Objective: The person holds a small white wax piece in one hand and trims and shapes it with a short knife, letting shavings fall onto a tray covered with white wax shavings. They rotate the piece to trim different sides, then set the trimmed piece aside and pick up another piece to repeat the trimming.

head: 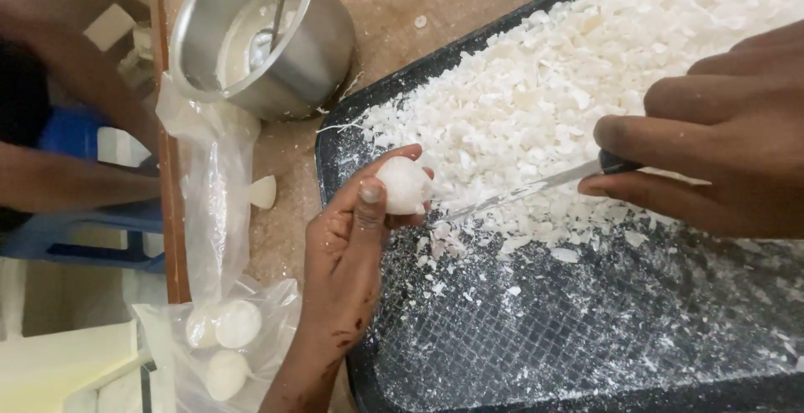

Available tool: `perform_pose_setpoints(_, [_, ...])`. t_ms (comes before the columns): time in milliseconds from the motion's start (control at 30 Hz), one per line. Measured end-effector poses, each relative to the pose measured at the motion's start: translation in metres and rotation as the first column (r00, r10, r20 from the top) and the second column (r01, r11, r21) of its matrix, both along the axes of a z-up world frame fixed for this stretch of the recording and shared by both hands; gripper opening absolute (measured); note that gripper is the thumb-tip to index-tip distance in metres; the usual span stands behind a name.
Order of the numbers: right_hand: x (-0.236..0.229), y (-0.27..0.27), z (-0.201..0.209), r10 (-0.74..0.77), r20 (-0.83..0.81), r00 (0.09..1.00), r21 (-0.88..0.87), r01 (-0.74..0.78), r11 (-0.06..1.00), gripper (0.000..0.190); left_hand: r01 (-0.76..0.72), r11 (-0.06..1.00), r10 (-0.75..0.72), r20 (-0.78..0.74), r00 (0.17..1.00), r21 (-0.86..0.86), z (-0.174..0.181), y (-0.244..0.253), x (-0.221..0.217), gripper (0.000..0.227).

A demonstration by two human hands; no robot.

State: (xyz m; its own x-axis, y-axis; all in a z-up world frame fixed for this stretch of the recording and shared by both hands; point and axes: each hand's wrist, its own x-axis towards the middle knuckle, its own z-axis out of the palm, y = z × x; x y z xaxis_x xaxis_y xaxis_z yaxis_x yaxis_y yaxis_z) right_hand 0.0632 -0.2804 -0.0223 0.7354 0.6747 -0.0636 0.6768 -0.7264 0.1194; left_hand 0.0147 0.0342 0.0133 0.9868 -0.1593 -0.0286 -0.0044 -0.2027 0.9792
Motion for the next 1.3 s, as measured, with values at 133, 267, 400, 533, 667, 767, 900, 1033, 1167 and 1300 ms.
perform_pose_setpoints(133, [-0.002, -0.011, -0.020, 0.071, 0.057, 0.996, 0.090, -0.076, 0.993, 0.047, -0.012, 0.991, -0.006, -0.129, 0.992, -0.136, -0.001, 0.006, 0.005, 0.062])
perform_pose_setpoints(267, [-0.002, -0.017, -0.041, 0.035, 0.187, 0.982, 0.446, -0.117, 0.888, 0.043, -0.027, 0.965, -0.030, -0.213, 0.977, -0.260, -0.003, 0.003, 0.003, 0.062])
perform_pose_setpoints(400, [-0.005, -0.015, -0.039, -0.004, 0.107, 0.994, 0.490, -0.049, 0.870, 0.038, -0.052, 0.974, -0.001, -0.233, 0.973, -0.221, -0.002, 0.001, 0.003, 0.061])
perform_pose_setpoints(533, [-0.006, -0.015, -0.022, -0.020, 0.191, 0.981, 0.407, -0.061, 0.911, 0.048, -0.077, 0.969, 0.025, -0.219, 0.975, -0.233, 0.001, -0.003, 0.002, 0.058])
perform_pose_setpoints(667, [-0.007, -0.014, -0.016, -0.041, 0.178, 0.983, 0.307, -0.016, 0.952, 0.054, -0.058, 0.969, 0.010, -0.197, 0.980, -0.239, -0.007, -0.001, -0.003, 0.058])
perform_pose_setpoints(767, [-0.007, -0.005, 0.001, -0.026, 0.202, 0.979, 0.325, -0.042, 0.945, 0.055, -0.078, 0.953, -0.016, -0.306, 0.952, -0.292, -0.009, -0.002, -0.003, 0.058])
perform_pose_setpoints(900, [-0.003, -0.006, -0.001, 0.028, 0.241, 0.970, 0.297, -0.101, 0.950, 0.054, -0.080, 0.936, -0.051, -0.358, 0.932, -0.342, -0.015, -0.003, -0.005, 0.061])
perform_pose_setpoints(1033, [-0.004, 0.002, -0.002, -0.061, 0.024, 0.998, 0.249, 0.053, 0.967, 0.050, -0.113, 0.972, 0.044, -0.318, 0.947, -0.204, -0.021, -0.003, -0.009, 0.061])
perform_pose_setpoints(1167, [-0.010, 0.009, -0.001, -0.205, -0.197, 0.959, 0.262, 0.253, 0.931, 0.050, -0.036, 0.952, -0.035, -0.224, 0.974, -0.305, -0.016, -0.007, -0.016, 0.063])
perform_pose_setpoints(1300, [-0.021, 0.020, 0.004, -0.247, -0.220, 0.944, 0.115, 0.276, 0.954, 0.053, -0.063, 0.967, -0.013, -0.292, 0.956, -0.247, -0.020, -0.014, -0.018, 0.063])
